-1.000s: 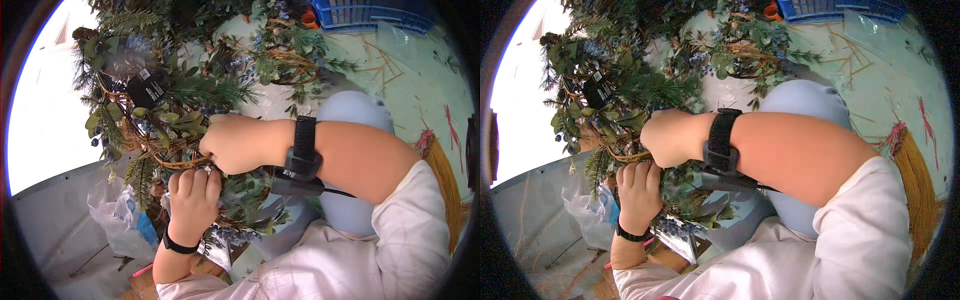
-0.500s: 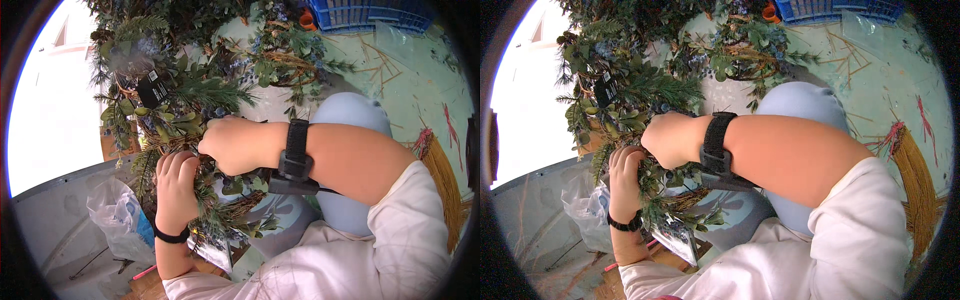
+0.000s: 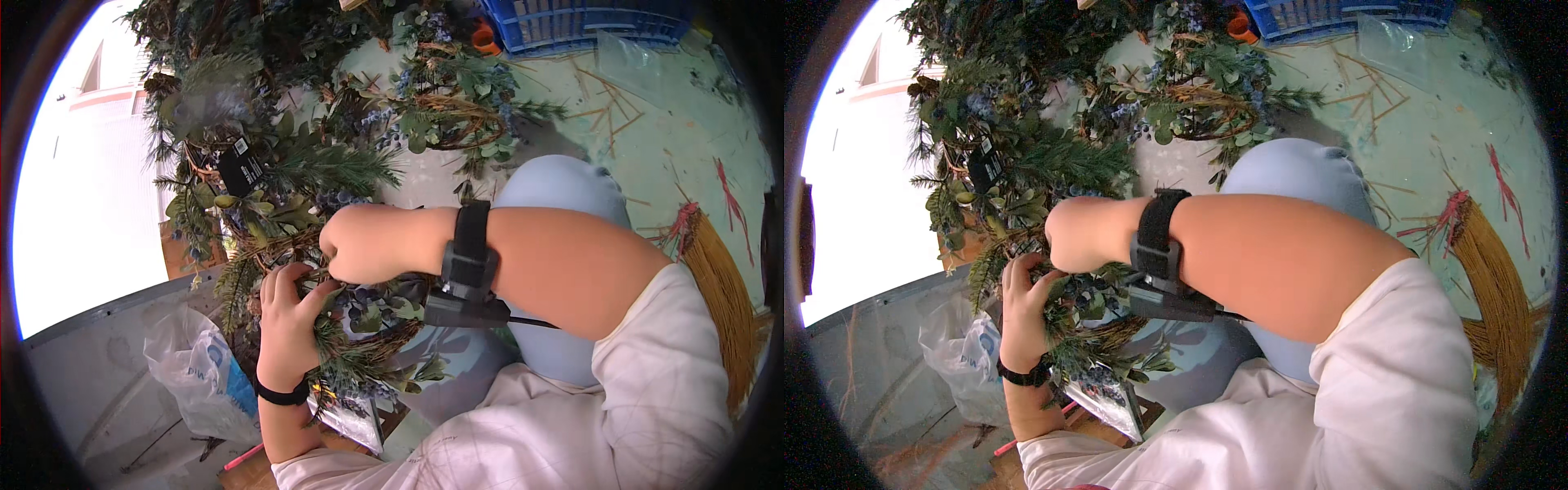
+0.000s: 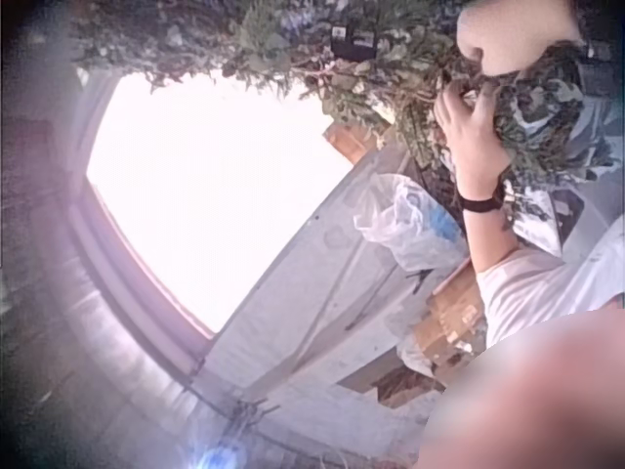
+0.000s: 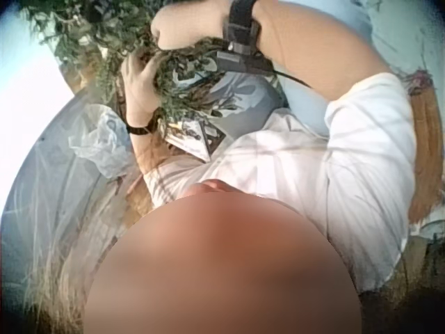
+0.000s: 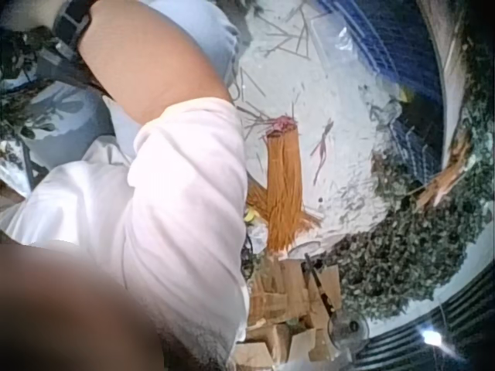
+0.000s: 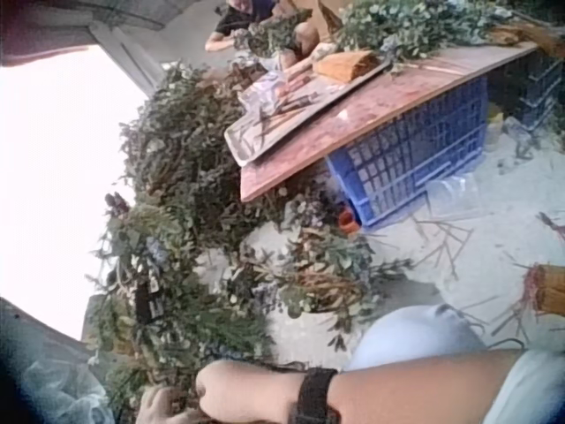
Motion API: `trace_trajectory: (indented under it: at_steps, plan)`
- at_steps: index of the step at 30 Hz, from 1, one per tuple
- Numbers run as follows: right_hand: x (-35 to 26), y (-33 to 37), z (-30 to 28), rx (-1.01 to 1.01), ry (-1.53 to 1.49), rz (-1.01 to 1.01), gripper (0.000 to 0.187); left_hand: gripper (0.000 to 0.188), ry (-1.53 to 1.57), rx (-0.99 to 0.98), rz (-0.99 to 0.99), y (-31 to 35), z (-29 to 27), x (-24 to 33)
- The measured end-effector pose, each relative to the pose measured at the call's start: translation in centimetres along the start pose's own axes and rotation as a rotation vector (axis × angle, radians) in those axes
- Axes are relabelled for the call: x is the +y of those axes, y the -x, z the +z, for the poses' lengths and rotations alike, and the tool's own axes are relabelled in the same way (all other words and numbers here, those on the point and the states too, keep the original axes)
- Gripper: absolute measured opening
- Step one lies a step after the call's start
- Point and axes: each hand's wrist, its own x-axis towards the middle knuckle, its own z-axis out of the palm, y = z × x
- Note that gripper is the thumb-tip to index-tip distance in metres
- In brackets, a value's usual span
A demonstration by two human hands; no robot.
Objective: Assembling decorative wreaths with pine branches, berries, and pinecones.
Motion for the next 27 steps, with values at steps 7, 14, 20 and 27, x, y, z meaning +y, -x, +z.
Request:
trace_trajectory:
  at_steps: [7, 14, 20, 27]
  plan:
    - [0.4, -0.3, -1.9, -0.119, -0.244, 0.044, 0.024, 0.043, -0.004, 0.023, -0.008, 0.7, 0.7, 0.0]
    - [0.6, -0.1, -3.5, -0.499, -0.856, 0.099, 0.037, 0.048, -0.022, 0.025, -0.039, 1.3, 1.4, -0.6]
    - [1.3, -1.1, -3.2, -0.29, -1.07, 0.018, 0.034, 0.07, 0.022, 0.012, -0.084, 1.8, 1.4, -1.0]
    - [1.7, -1.6, -1.2, -0.364, -0.184, -0.024, 0.026, 0.072, 0.322, 0.094, -0.123, 3.3, 2.2, -2.2]
